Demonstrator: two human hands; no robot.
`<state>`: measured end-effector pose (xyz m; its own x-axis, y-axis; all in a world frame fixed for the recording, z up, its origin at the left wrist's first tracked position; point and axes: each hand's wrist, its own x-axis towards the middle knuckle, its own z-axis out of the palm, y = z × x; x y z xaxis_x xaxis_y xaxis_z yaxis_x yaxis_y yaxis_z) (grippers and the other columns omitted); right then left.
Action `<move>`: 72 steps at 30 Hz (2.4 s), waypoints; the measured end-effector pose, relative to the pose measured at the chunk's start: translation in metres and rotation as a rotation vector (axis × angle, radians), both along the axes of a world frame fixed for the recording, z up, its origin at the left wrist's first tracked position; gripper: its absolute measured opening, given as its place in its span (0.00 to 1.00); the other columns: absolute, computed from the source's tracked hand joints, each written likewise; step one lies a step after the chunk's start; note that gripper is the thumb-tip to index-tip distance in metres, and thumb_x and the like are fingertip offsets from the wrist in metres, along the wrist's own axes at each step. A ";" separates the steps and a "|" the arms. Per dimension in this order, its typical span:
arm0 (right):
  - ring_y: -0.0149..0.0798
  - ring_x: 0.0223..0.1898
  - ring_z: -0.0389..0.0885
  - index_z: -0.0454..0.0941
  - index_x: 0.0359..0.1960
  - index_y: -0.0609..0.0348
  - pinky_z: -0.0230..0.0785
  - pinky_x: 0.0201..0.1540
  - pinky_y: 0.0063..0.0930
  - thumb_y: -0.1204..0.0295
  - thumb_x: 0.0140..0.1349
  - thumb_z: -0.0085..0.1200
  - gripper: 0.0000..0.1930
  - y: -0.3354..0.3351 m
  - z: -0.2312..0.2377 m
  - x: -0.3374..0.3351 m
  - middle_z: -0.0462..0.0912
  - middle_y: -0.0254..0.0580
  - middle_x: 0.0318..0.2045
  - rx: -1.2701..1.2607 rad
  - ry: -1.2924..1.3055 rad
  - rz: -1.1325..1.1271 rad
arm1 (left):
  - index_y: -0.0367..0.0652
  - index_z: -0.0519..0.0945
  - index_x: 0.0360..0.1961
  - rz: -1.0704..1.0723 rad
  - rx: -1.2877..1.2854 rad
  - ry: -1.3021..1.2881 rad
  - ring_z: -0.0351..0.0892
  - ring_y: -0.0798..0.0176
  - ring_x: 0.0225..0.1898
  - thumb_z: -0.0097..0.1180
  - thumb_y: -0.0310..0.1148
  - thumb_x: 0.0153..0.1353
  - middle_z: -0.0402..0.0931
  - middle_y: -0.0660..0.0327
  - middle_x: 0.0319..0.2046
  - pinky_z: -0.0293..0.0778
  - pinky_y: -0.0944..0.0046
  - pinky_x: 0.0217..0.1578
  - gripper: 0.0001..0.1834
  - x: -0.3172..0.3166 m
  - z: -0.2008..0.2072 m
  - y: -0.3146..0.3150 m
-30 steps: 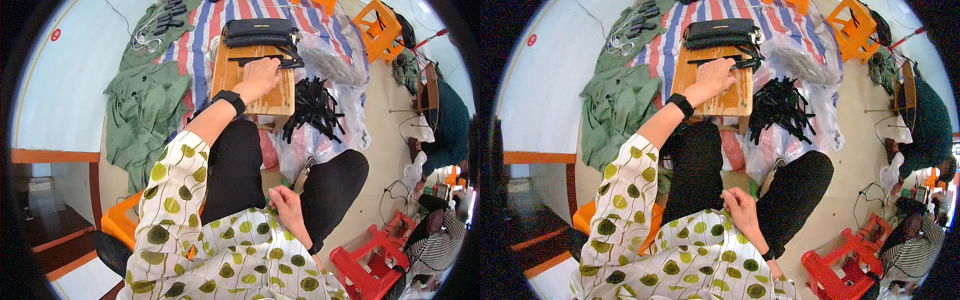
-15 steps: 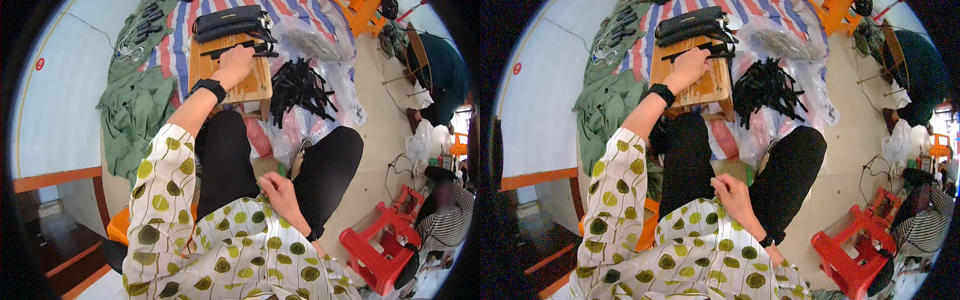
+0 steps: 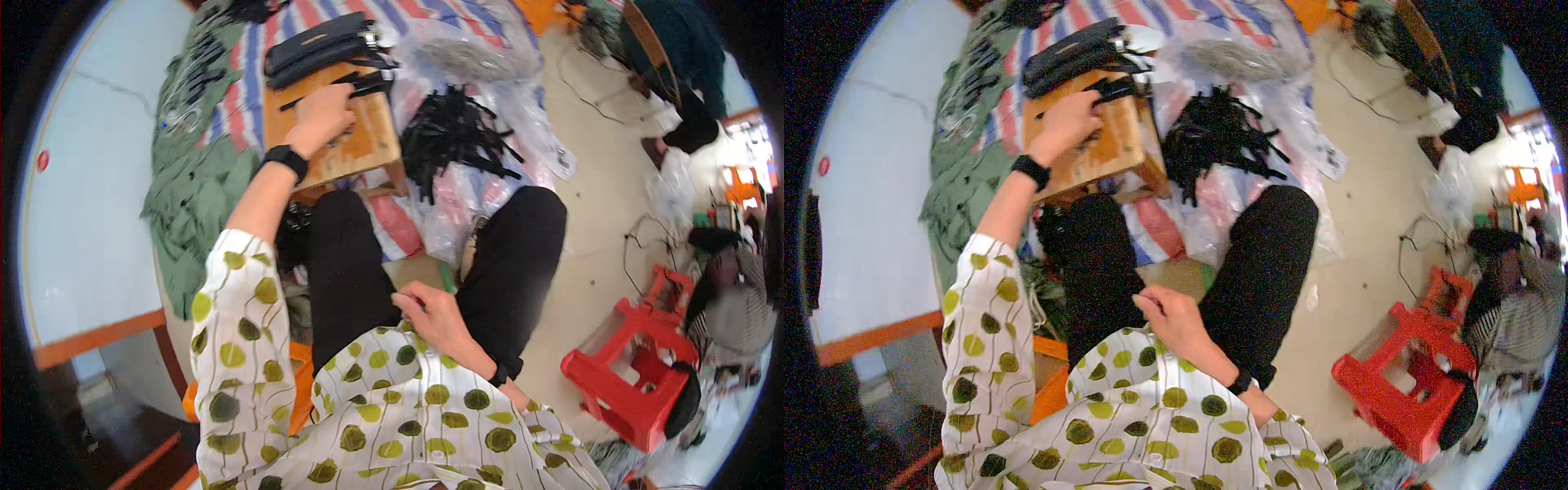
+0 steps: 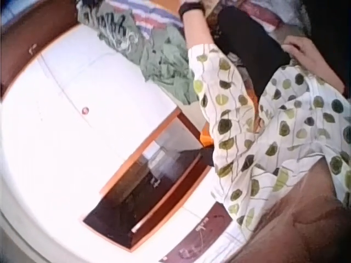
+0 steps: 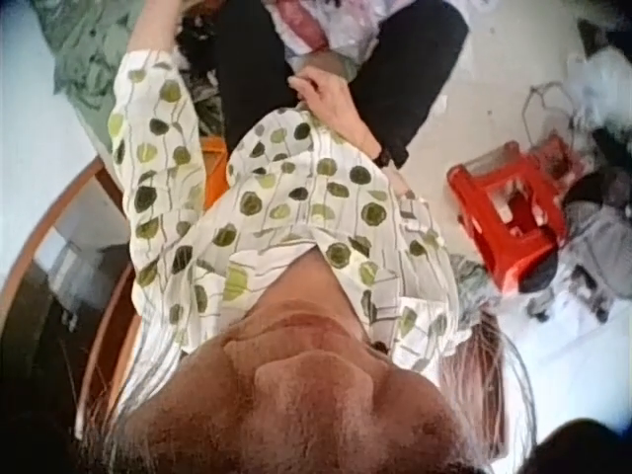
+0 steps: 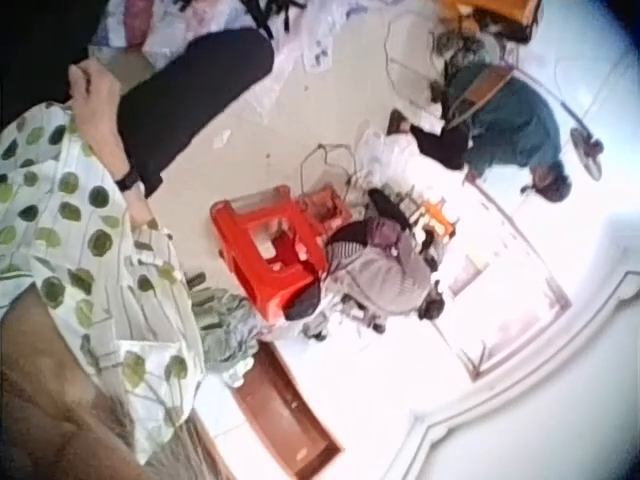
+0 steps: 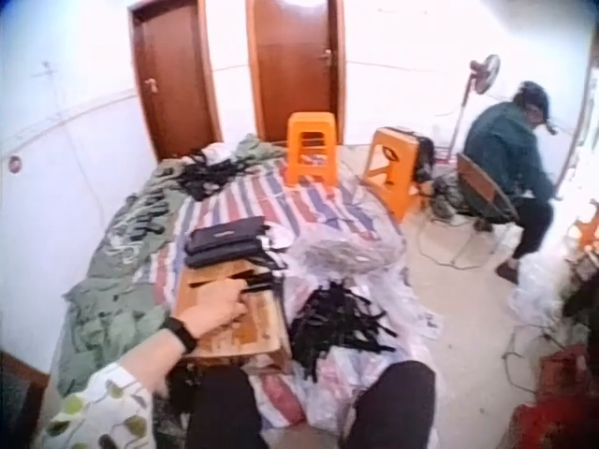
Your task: The person threads black straps through small metal buckles by hand, occasionally picking up new straps from a wooden stool and placing the assembled pieces back down.
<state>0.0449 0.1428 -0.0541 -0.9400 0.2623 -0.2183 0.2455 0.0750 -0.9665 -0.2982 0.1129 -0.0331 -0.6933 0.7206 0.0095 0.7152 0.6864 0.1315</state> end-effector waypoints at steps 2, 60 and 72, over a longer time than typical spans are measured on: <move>0.48 0.22 0.75 0.74 0.28 0.64 0.66 0.26 0.34 0.70 0.58 0.51 0.08 0.003 0.002 -0.001 0.75 0.50 0.21 0.003 -0.011 0.009 | 0.45 0.72 0.29 0.032 -0.042 -0.043 0.76 0.48 0.34 0.57 0.35 0.43 0.76 0.54 0.27 0.69 0.51 0.32 0.11 0.000 0.007 0.002; 0.44 0.23 0.75 0.75 0.31 0.63 0.66 0.27 0.33 0.67 0.61 0.48 0.10 0.002 -0.011 0.003 0.76 0.47 0.20 0.106 -0.019 0.079 | 0.40 0.71 0.29 0.016 0.426 0.096 0.75 0.49 0.30 0.54 0.29 0.50 0.74 0.52 0.24 0.69 0.53 0.30 0.07 0.015 0.012 0.005; 0.21 0.22 0.68 0.72 0.37 0.64 0.62 0.26 0.15 0.66 0.64 0.46 0.12 0.007 0.009 -0.003 0.71 0.29 0.21 -0.310 0.157 -0.197 | 0.36 0.74 0.30 0.108 0.687 -1.095 0.67 0.77 0.27 0.56 0.26 0.51 0.71 0.68 0.23 0.66 0.73 0.29 0.06 0.236 0.002 -0.090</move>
<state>0.0419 0.1498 -0.0453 -0.9065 0.3852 -0.1728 0.0732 -0.2596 -0.9629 -0.0621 0.0231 -0.0316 -0.6293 0.7348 -0.2531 -0.0422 0.2929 0.9552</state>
